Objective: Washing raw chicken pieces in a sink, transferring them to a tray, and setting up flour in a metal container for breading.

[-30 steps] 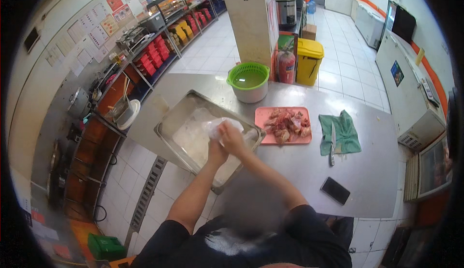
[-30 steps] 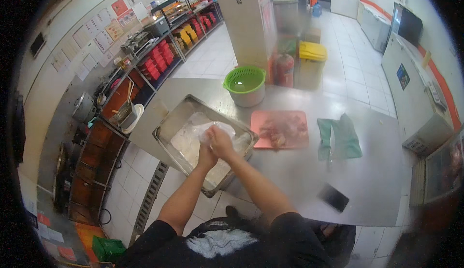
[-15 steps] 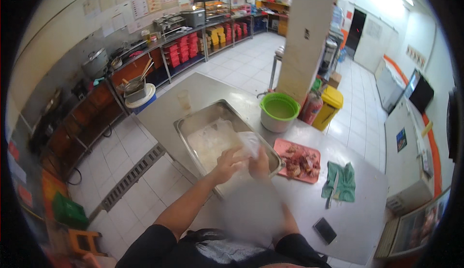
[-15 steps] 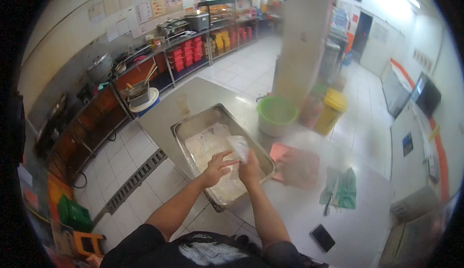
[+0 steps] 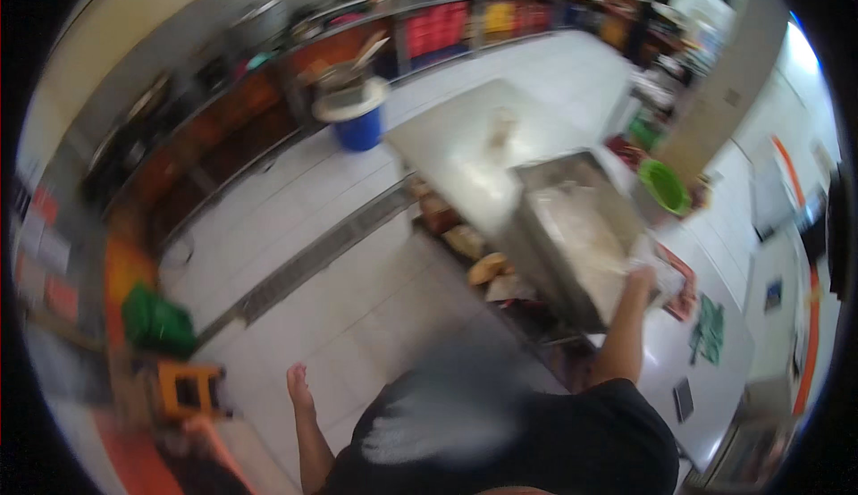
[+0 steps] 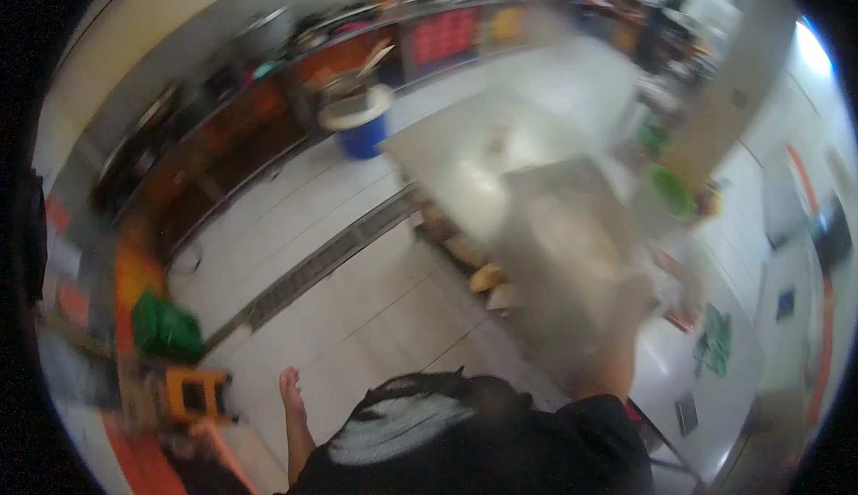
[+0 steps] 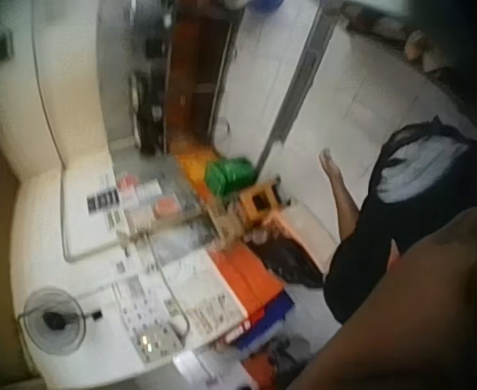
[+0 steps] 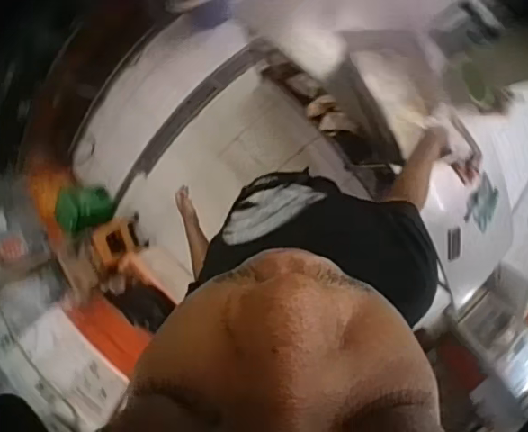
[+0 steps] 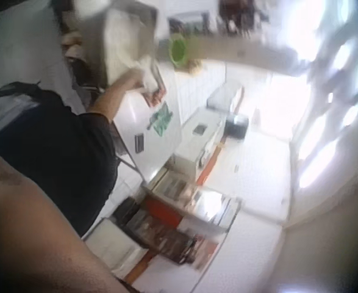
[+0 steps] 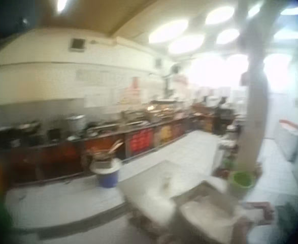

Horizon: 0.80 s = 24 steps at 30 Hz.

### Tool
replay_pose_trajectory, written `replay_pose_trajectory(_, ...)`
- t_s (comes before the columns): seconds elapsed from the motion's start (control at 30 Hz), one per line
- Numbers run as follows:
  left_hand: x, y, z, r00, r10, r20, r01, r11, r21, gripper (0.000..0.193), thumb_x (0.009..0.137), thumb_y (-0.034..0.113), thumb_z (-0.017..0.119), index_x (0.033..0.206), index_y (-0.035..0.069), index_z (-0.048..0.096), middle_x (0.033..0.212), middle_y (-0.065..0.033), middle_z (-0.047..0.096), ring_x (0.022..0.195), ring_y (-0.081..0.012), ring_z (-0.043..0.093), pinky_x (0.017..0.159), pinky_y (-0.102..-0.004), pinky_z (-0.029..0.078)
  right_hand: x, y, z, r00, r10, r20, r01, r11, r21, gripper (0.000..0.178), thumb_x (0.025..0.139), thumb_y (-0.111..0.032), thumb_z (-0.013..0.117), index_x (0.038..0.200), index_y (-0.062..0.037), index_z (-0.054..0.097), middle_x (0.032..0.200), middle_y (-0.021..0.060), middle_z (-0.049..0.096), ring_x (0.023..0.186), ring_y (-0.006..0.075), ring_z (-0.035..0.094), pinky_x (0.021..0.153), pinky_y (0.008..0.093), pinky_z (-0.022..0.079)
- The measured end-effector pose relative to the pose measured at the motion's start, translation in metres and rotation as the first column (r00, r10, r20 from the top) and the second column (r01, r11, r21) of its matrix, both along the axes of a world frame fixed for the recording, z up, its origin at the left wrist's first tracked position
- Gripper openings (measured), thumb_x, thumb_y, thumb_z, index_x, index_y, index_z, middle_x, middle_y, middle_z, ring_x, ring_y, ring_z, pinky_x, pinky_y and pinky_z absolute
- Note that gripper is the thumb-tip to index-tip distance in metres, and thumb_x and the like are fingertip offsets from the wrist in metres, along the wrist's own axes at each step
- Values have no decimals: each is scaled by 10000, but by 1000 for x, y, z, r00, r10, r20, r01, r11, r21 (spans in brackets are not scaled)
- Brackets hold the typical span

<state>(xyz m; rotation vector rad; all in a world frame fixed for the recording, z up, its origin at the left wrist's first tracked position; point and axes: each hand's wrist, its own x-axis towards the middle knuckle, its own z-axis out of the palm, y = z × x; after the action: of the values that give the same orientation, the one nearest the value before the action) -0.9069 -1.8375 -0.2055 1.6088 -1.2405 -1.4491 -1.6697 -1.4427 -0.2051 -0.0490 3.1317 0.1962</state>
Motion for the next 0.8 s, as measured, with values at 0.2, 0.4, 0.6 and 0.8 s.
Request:
replay_pose_trajectory(0.2,109,-141,-13,991,-76,-107,45,963,-267,350,920,256,493,1165,6,495,1142,-76,541,1098,-160,490,983,-293,346,-12,50,-89,873,484,62,-488,869,78,397,845,-391,483,962,-50,649,935,151,652,825,269,636,683,401,509)
replay_pose_trajectory(0.4,128,-275,7,994,-67,91,85,976,-201,342,862,273,574,1101,33,530,1051,-121,597,1010,-194,546,842,-307,434,-52,-277,-93,720,693,35,-694,719,37,401,840,-401,483,947,-55,655,915,146,658,812,282,640,673,409,510)
replay_pose_trajectory(0.6,237,-297,-121,672,-83,736,146,989,-21,478,864,450,465,1113,52,556,1143,-180,562,1085,-332,510,945,-417,380,58,-681,-68,661,749,-44,-751,659,-51,406,835,-412,483,931,-60,662,894,141,664,799,295,644,662,417,511)
replay_pose_trajectory(0.8,334,-164,-190,772,-197,604,-362,646,672,653,815,553,455,1103,-23,556,1115,-238,561,1069,-354,525,904,-438,410,301,-1009,-25,502,769,-395,-865,458,-207,430,823,-453,471,827,-82,687,753,151,665,714,312,649,592,415,507)
